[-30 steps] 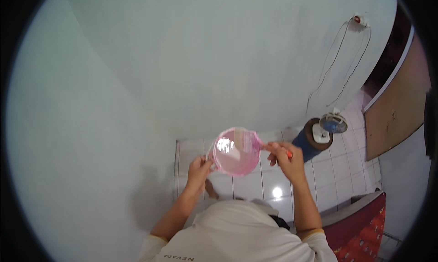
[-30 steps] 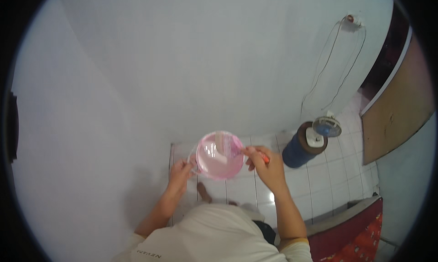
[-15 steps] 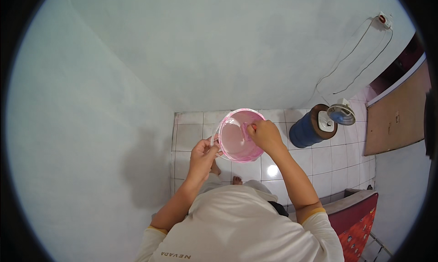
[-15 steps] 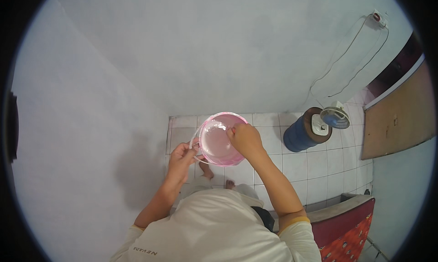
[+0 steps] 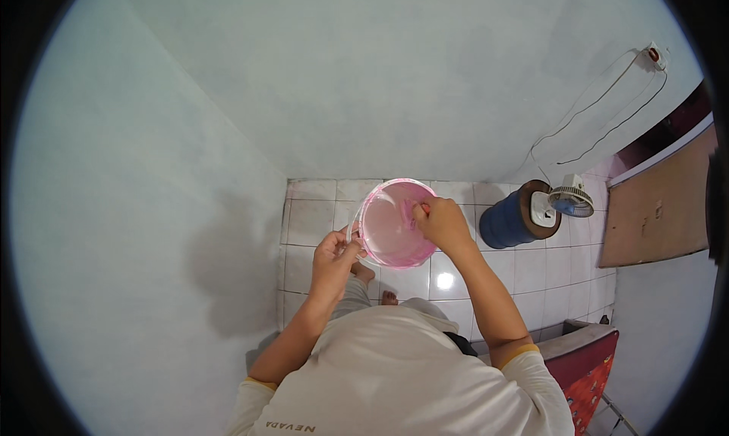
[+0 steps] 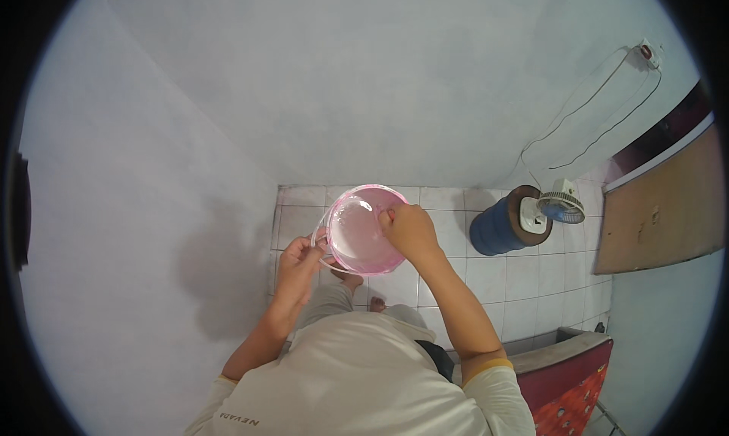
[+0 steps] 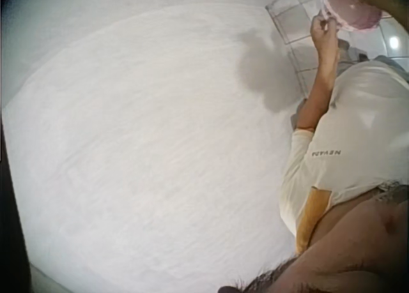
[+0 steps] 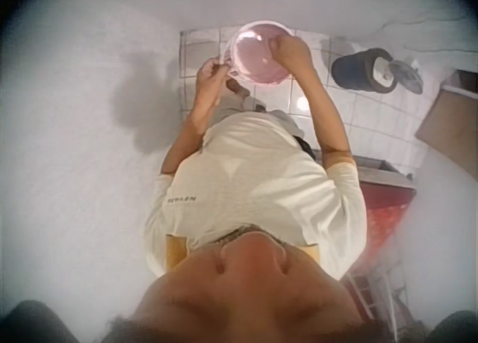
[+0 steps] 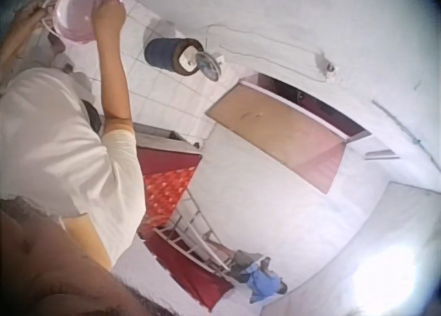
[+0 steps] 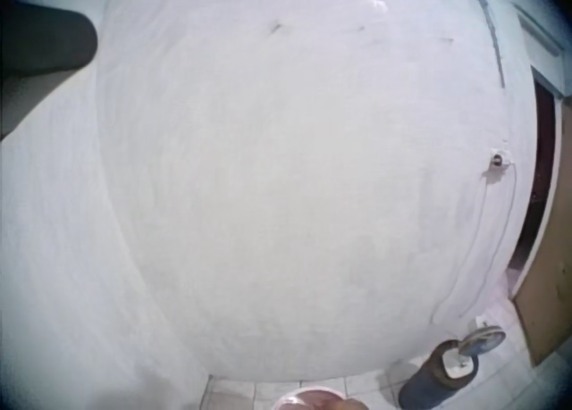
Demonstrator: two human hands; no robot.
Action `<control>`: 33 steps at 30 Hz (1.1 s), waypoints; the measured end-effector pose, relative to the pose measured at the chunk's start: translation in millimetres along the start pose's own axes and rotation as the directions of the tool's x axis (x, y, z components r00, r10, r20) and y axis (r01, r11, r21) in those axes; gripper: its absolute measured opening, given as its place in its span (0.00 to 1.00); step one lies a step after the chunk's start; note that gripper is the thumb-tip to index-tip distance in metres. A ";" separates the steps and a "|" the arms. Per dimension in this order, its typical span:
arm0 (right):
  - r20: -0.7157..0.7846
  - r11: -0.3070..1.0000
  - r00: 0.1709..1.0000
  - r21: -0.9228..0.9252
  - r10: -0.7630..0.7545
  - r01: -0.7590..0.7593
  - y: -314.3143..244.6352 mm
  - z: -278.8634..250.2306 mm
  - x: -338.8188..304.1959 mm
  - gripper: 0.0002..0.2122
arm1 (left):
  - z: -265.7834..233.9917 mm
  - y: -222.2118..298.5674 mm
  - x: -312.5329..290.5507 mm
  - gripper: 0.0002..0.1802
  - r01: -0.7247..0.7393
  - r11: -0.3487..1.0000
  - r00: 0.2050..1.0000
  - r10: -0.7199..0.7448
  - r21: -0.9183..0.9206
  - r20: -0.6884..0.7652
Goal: The person paints the interior walls and corners of a room using a brush dipped in a bucket of pink paint.
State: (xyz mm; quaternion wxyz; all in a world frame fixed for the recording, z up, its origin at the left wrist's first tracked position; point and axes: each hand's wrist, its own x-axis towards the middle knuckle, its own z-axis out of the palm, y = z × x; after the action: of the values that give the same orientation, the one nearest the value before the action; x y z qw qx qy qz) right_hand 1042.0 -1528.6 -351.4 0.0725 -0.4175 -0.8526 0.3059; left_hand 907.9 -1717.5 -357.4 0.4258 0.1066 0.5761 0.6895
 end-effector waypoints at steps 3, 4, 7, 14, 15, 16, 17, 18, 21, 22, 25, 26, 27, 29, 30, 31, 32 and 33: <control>-0.090 0.951 0.996 0.309 0.001 0.027 9.7 -5.9 -0.9 0.14 | -6.5 0.6 14.0 0.02 0.008 1.000 1.000 -0.007 -0.006 0.015; -0.105 0.956 0.994 0.294 0.024 0.008 9.9 -9.0 -0.9 0.14 | -10.8 -0.6 18.4 0.03 0.006 1.000 1.000 -0.006 -0.016 0.019; -0.015 0.828 0.996 0.558 0.087 -0.064 5.3 -14.6 0.3 0.16 | -17.2 -0.9 35.9 0.04 0.008 0.999 1.000 -0.009 -0.039 -0.005; 0.243 0.255 0.942 0.919 0.234 -0.300 17.8 8.3 13.2 0.16 | -36.7 2.5 68.6 0.05 0.019 0.998 0.997 -0.023 -0.060 -0.068; 0.289 0.129 0.922 0.936 0.256 -0.329 21.2 14.0 12.6 0.17 | -40.6 0.7 71.5 0.05 0.012 0.997 0.998 -0.017 -0.072 -0.061; 0.301 0.132 0.923 0.932 0.241 -0.338 25.6 19.2 11.8 0.17 | -47.4 0.3 74.0 0.05 0.001 0.997 0.998 -0.006 -0.082 -0.064; 0.348 0.002 0.910 0.934 0.224 -0.357 30.6 23.4 11.1 0.18 | -53.8 -0.6 75.3 0.05 -0.017 0.996 0.996 0.009 -0.084 -0.094; 0.393 -0.123 0.899 0.919 0.194 -0.375 35.0 28.7 12.8 0.19 | -55.2 -3.3 77.0 0.05 -0.007 0.994 0.995 -0.003 -0.105 -0.096; 0.432 -0.235 0.890 0.889 0.145 -0.393 48.1 43.2 16.8 0.19 | -55.3 -7.1 79.6 0.06 -0.047 0.985 0.988 0.021 -0.167 -0.153; 0.443 -0.256 0.891 0.877 0.102 -0.406 54.3 48.5 20.8 0.19 | -61.4 -12.9 81.4 0.06 -0.029 0.990 0.989 0.008 -0.137 -0.149; 0.429 -0.292 0.893 0.879 0.138 -0.377 56.9 64.0 36.2 0.18 | -45.3 9.0 72.2 0.10 -0.001 0.999 0.979 -0.009 -0.050 -0.201; 0.430 -0.297 0.895 0.876 0.121 -0.380 54.2 64.2 39.5 0.18 | -48.2 10.2 74.9 0.11 -0.008 0.998 0.978 -0.006 -0.065 -0.209; 0.432 -0.311 0.898 0.867 0.084 -0.388 49.8 61.3 49.6 0.18 | -51.6 10.3 78.2 0.12 -0.019 0.996 0.976 0.001 -0.082 -0.217; 0.429 -0.318 0.903 0.858 0.017 -0.402 40.5 53.0 64.2 0.18 | -64.1 -5.6 95.1 0.11 -0.059 0.987 0.975 0.025 -0.150 -0.219; 0.428 -0.240 0.900 0.868 -0.084 -0.435 26.9 43.6 73.2 0.18 | -82.2 -22.7 108.1 0.16 -0.102 0.987 0.974 0.074 -0.124 -0.213; 0.399 -0.246 0.908 0.875 -0.124 -0.418 15.2 34.2 77.0 0.18 | -81.0 -6.4 111.9 0.12 -0.193 0.968 0.975 0.171 -0.160 -0.142; 0.355 -0.199 0.930 0.909 -0.093 -0.367 -11.5 14.5 76.3 0.17 | -89.2 -3.9 117.9 0.12 -0.246 0.955 0.965 0.225 -0.167 -0.132; 0.317 -0.191 0.941 0.923 -0.115 -0.334 -21.9 -1.2 86.9 0.17 | -103.5 -17.9 123.1 0.12 -0.223 0.960 0.970 0.200 -0.167 -0.141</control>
State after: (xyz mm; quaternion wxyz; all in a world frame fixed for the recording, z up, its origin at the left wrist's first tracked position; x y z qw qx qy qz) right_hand 972.1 -1472.5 -349.2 0.2130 -0.2334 -0.2667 0.9105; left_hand 774.5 -1703.5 -448.0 0.3214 0.0858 0.5211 0.7860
